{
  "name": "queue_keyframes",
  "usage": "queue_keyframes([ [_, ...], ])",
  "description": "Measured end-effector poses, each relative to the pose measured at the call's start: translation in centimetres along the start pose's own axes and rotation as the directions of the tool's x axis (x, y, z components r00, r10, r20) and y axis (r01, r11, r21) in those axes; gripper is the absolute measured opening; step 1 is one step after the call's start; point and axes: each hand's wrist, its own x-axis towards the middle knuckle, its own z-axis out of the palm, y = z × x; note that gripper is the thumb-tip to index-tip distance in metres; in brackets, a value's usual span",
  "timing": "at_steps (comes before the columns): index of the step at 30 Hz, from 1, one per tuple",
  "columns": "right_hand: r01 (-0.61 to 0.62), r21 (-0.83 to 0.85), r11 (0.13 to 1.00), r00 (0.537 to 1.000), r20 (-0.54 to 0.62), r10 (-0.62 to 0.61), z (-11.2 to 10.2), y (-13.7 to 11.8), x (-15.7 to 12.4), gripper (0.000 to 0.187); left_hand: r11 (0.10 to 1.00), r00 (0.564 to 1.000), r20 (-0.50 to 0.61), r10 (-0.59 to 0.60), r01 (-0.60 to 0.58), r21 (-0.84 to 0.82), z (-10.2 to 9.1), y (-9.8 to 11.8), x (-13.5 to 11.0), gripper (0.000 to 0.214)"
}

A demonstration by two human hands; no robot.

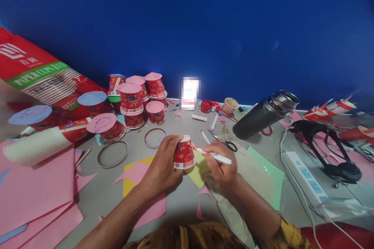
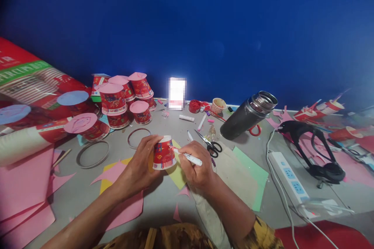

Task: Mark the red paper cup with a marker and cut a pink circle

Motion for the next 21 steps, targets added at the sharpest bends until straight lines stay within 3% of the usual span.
queue_keyframes([
  [5,-0.004,0.006,1.000,0.999,-0.034,0.004,-0.1,-0.1,0.2,0.014,1.000,1.000,0.014,-0.013,0.013,-0.008,-0.1,0.1,-0.1,0.080],
  [15,0.005,-0.011,1.000,1.000,0.030,-0.005,-0.3,0.0,0.5,0.012,0.988,0.997,0.044,-0.058,0.064,-0.139,-0.2,0.3,0.2,0.077],
  [21,-0.091,-0.013,0.996,0.987,-0.136,0.088,-0.5,1.1,-0.2,0.012,0.944,0.983,0.060,-0.175,0.185,-0.272,-0.8,0.5,0.4,0.075],
])
